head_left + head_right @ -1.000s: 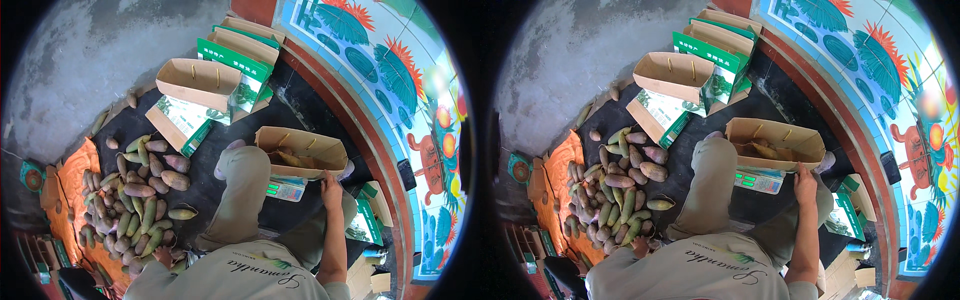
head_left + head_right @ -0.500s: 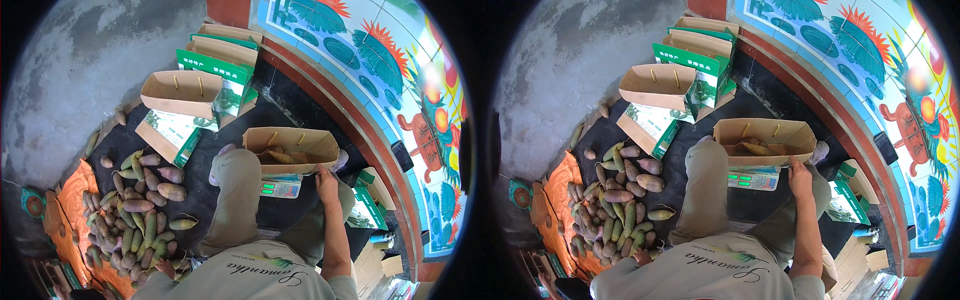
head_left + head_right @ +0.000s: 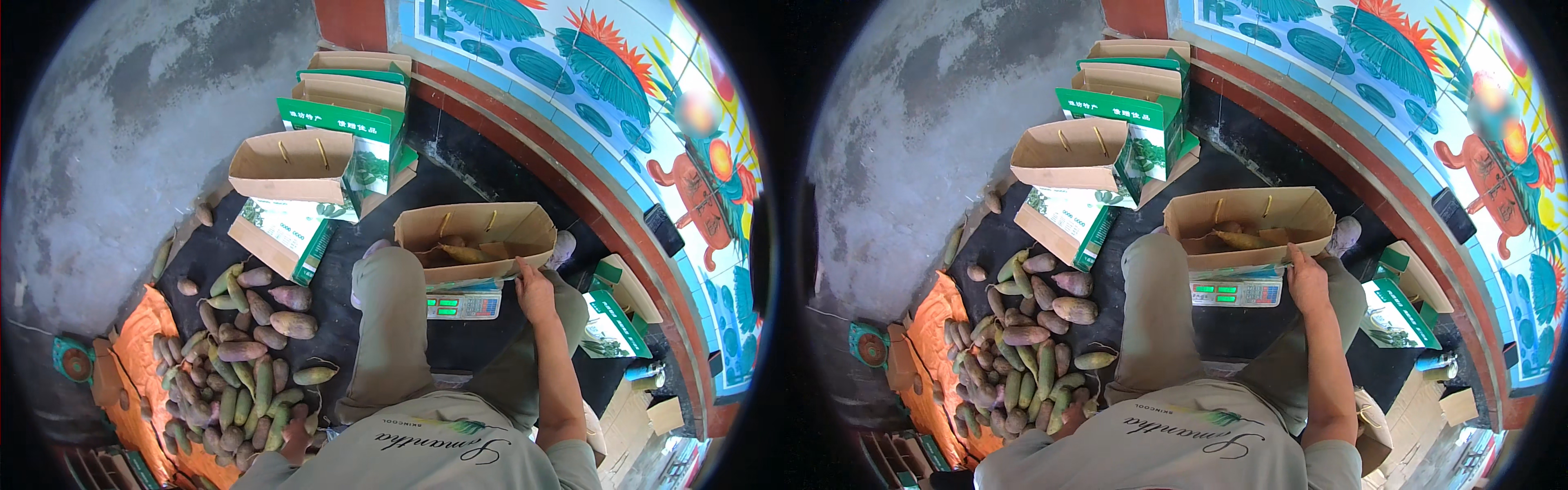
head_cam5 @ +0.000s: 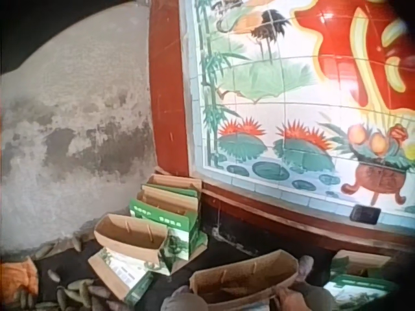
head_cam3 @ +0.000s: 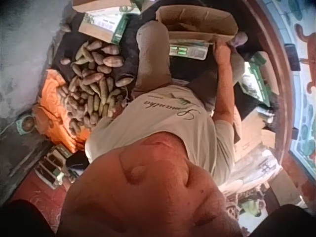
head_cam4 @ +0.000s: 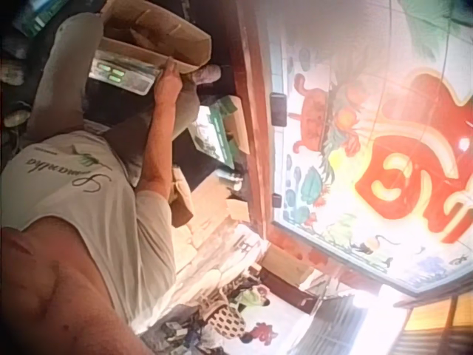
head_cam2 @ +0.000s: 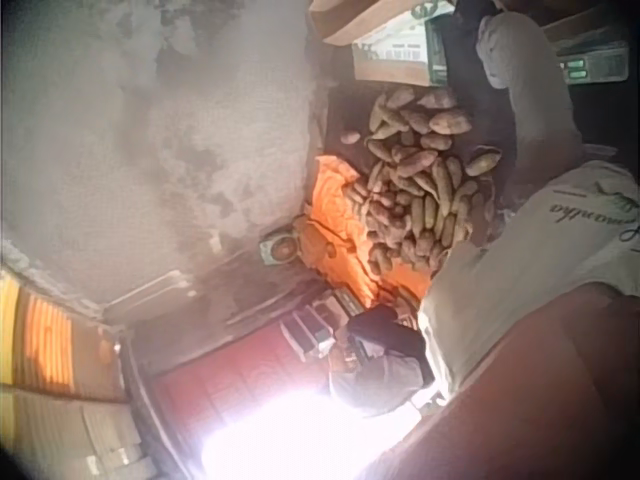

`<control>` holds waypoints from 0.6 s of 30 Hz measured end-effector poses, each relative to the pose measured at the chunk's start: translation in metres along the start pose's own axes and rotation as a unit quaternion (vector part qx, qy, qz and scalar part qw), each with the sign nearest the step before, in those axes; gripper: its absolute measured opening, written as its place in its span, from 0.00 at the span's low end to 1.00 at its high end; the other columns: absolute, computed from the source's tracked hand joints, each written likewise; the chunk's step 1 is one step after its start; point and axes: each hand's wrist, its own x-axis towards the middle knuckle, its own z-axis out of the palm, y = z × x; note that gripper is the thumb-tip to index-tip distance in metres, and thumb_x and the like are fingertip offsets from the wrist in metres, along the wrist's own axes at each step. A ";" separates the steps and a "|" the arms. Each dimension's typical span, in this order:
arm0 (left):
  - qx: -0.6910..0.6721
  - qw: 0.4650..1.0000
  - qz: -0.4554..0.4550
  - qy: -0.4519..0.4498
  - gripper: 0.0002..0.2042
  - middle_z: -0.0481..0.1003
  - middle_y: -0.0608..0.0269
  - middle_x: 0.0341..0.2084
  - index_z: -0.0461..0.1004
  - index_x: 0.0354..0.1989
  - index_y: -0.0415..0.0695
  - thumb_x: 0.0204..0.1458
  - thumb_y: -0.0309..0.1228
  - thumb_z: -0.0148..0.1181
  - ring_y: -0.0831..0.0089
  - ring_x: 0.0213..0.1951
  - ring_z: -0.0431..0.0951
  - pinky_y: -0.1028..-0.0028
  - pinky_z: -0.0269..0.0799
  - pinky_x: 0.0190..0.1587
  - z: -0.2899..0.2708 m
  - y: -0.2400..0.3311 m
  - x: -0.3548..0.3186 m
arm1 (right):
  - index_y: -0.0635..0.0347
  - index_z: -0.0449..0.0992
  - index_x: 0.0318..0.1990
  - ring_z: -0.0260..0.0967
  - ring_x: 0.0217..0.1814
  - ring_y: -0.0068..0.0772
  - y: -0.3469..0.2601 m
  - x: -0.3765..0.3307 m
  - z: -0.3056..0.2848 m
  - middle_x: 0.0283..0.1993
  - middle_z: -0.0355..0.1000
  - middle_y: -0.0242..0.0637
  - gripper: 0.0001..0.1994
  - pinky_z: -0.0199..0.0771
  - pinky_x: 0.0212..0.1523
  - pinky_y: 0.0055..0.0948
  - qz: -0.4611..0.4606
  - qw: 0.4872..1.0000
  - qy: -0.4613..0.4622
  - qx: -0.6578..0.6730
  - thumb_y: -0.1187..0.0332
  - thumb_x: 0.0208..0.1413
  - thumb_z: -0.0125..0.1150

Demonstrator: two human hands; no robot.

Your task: Sorting and weighing potatoes into paper bags on a digital scale.

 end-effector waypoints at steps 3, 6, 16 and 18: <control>-0.078 0.997 -0.003 0.020 0.33 0.67 0.54 0.47 0.60 0.48 0.46 0.32 0.38 0.70 0.58 0.51 0.69 0.63 0.67 0.50 -0.006 0.015 0.025 | 0.55 0.61 0.56 0.70 0.39 0.47 -0.001 0.004 -0.001 0.40 0.70 0.45 0.26 0.71 0.39 0.39 0.004 1.000 -0.007 0.007 0.75 0.46 0.57; -0.176 0.984 -0.013 0.042 0.36 0.66 0.50 0.47 0.59 0.49 0.44 0.30 0.38 0.72 0.55 0.50 0.69 0.63 0.67 0.50 -0.019 0.034 0.044 | 0.54 0.58 0.58 0.70 0.40 0.48 -0.005 0.006 -0.001 0.42 0.70 0.46 0.29 0.71 0.40 0.39 0.024 0.999 -0.038 -0.003 0.75 0.45 0.57; -0.504 0.776 0.160 0.343 0.37 0.69 0.49 0.42 0.59 0.51 0.38 0.29 0.29 0.72 0.55 0.44 0.71 0.64 0.66 0.48 -0.201 0.102 0.040 | 0.56 0.59 0.56 0.69 0.44 0.46 0.006 0.005 0.025 0.42 0.69 0.45 0.29 0.71 0.42 0.38 0.054 0.995 -0.086 0.010 0.72 0.43 0.61; -0.537 0.713 0.223 0.392 0.34 0.69 0.52 0.41 0.59 0.50 0.35 0.32 0.25 0.70 0.63 0.42 0.71 0.67 0.66 0.47 -0.250 0.118 0.022 | 0.57 0.61 0.54 0.69 0.44 0.46 0.005 0.004 0.026 0.41 0.70 0.45 0.28 0.71 0.42 0.38 0.052 0.996 -0.069 0.019 0.72 0.43 0.61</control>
